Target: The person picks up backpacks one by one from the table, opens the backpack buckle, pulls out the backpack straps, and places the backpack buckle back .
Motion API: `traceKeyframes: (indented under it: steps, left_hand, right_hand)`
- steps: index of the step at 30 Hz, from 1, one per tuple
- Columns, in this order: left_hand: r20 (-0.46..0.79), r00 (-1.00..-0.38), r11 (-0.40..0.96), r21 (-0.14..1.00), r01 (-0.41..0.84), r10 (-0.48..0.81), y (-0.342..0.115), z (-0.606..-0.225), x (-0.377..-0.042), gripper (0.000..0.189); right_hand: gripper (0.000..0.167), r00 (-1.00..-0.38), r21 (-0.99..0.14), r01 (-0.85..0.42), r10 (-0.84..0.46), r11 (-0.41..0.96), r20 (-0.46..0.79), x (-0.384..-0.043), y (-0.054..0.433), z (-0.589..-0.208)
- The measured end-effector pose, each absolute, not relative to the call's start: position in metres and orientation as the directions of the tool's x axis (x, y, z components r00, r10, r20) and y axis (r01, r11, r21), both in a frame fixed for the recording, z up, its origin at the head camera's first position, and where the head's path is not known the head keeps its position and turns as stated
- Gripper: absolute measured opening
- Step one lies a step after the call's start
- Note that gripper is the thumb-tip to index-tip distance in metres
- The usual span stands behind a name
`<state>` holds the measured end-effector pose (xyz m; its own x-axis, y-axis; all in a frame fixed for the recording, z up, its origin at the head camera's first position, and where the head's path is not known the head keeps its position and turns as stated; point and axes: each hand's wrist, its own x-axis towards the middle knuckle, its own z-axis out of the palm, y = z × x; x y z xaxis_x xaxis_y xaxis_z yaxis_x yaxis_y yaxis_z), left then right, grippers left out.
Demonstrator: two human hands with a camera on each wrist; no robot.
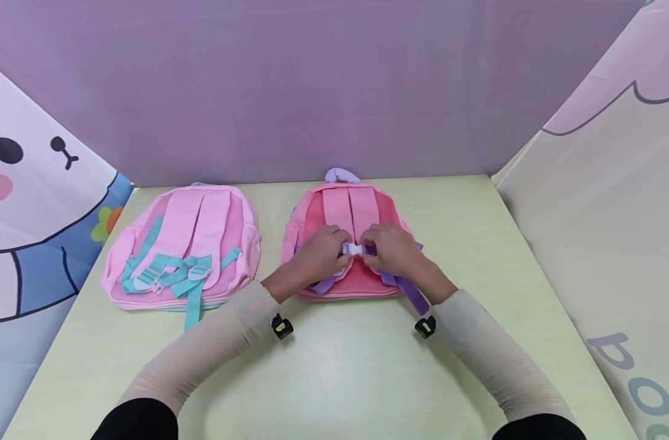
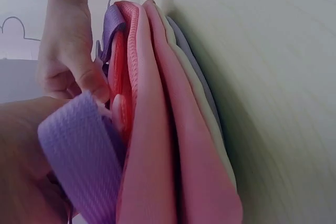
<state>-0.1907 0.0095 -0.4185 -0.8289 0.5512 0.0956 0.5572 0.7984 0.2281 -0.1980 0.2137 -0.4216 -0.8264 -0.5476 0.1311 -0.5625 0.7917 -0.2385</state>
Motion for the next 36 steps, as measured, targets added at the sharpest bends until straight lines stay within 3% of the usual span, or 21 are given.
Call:
traceKeyframes:
  steps: [12,36]
  left_hand:
    - [0.100,-0.843,0.800,0.272,0.534,0.529,0.0042,-0.4175,-0.1922,0.034]
    - [0.100,-0.856,0.801,0.311,0.512,0.508,0.0055,-0.4181,-0.1919,0.035]
  right_hand:
    - [0.033,-0.846,-0.364,-0.522,-0.522,0.772,0.105,-0.1965,0.2109,-0.4228]
    - [0.029,-0.817,-0.267,-0.575,-0.556,0.773,0.150,-0.1972,0.2098,-0.4192]
